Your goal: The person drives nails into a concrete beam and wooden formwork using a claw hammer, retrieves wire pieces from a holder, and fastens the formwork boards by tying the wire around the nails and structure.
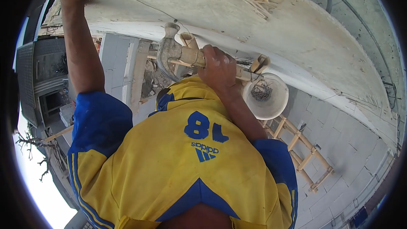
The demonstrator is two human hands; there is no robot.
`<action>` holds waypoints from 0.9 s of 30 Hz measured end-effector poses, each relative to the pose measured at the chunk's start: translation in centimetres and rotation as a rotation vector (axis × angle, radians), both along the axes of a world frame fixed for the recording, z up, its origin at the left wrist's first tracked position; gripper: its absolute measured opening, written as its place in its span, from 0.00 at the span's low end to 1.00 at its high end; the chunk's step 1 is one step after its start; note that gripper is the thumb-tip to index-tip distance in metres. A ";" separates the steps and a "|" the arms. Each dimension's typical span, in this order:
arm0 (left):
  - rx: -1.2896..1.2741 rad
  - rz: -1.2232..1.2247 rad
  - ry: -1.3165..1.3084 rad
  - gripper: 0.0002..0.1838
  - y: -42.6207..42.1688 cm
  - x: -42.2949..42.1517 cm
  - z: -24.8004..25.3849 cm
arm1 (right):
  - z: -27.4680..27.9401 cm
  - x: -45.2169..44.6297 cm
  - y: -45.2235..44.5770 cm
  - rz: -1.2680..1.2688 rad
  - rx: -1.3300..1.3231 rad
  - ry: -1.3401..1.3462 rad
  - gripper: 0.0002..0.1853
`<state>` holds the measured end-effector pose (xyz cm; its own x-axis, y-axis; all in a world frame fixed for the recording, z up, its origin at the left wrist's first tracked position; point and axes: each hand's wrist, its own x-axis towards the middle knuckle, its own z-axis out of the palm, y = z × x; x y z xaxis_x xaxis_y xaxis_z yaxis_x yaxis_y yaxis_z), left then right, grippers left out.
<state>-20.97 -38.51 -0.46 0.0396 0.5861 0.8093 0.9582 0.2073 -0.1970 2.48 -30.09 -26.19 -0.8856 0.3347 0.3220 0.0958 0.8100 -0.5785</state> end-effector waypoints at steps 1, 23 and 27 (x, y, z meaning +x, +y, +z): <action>-0.011 -0.018 -0.009 0.29 -0.1 0.5 -0.3 | 0.4 0.9 -0.2 0.106 -0.015 0.115 0.17; 0.131 0.442 -0.103 0.27 -2.6 -3.0 0.9 | -19.2 26.2 4.4 -1.010 -0.768 -0.945 0.20; 0.091 0.453 -0.127 0.27 -2.1 -2.4 0.9 | -24.9 22.7 4.8 -1.094 -0.833 -0.840 0.19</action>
